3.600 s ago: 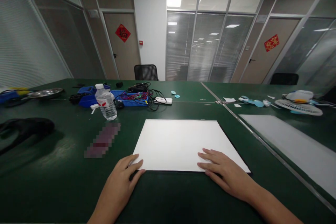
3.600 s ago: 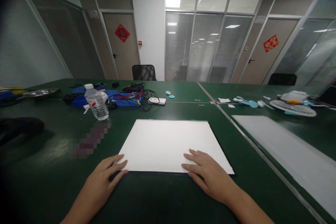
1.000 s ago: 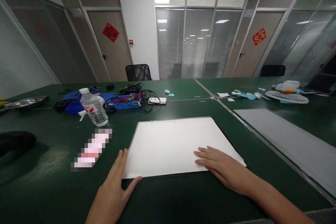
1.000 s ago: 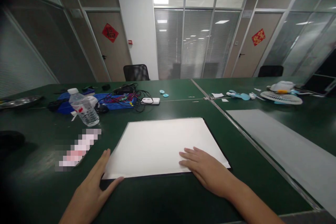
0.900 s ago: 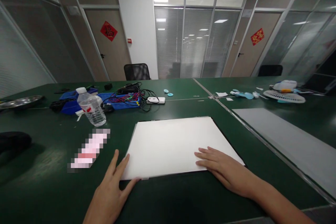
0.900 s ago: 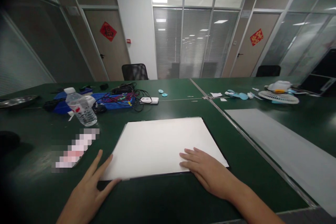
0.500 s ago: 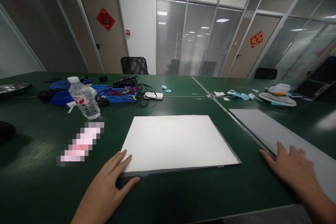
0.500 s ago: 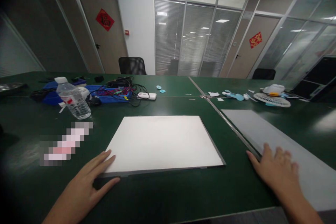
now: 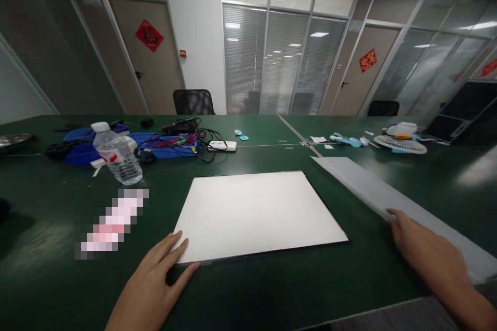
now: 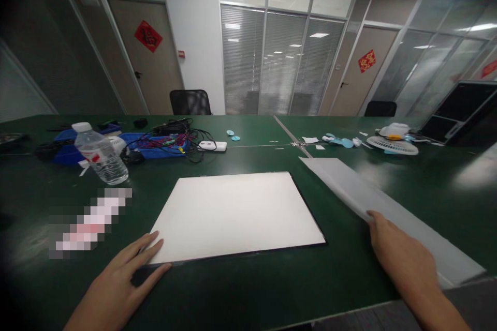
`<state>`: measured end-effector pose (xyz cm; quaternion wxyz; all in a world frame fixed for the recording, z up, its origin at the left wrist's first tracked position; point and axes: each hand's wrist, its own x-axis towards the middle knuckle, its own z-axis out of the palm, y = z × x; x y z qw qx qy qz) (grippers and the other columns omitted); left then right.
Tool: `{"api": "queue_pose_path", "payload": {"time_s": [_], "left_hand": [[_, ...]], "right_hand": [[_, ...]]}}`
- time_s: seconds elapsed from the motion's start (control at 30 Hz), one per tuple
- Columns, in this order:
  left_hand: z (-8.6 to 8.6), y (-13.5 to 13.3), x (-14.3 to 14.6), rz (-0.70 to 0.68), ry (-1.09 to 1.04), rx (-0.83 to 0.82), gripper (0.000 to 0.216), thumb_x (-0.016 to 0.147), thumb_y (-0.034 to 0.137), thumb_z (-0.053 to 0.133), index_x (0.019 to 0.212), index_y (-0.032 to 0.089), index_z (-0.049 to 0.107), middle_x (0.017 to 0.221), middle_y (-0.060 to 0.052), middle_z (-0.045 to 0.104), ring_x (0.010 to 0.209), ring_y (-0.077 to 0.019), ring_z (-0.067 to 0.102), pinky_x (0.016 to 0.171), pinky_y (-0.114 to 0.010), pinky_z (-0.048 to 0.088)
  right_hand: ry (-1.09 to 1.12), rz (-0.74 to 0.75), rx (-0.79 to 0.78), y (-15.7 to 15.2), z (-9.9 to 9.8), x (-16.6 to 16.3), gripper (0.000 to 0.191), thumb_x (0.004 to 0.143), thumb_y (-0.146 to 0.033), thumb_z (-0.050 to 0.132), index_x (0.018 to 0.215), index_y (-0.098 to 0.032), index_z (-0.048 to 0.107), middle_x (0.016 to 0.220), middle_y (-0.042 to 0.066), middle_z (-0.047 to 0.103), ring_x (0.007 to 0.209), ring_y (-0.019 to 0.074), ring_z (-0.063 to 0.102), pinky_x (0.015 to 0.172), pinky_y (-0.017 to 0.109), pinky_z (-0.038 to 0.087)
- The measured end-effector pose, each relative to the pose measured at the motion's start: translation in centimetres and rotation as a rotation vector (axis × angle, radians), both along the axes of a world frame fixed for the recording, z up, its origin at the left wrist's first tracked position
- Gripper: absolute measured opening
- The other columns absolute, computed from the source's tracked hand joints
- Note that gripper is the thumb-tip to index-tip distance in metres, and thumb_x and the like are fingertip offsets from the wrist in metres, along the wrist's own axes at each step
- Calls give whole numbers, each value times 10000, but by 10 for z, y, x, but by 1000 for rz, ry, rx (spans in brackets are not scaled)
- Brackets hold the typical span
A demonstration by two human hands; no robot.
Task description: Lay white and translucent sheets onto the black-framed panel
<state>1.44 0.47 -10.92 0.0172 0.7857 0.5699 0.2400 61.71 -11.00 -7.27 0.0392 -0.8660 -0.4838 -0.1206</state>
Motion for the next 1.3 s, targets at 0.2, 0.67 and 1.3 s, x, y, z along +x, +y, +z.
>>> {"api": "queue_pose_path", "payload": {"time_s": [0.2,0.67,1.3], "left_hand": [[9,-4,4,21,25,-38,591,870,669,572,1259,261,752,1462,-51,648,1352,-314,605,1157,-486,483],[3,-6,-1,33,24,33,662,894,585,583,1490,299,556,1557,-44,548,1313,-282,639,1075,-420,554],[5,-1,1,11,67,5,495,897,680,533,1187,366,784,1418,19,675,1276,-293,668,1056,-468,572]], "right_hand": [[106,577,115,27,5,-59,513,1025,-500,377,1380,-241,641,1359,109,679,1224,315,648,1084,559,483],[338,1023,-161,64,25,-153,447,1058,-494,434,1486,-411,535,1604,5,458,1506,251,374,1246,585,268],[575,317,158,77,-5,-108,795,910,-683,533,1421,-76,586,1499,247,530,1432,429,448,1196,660,290]]}}
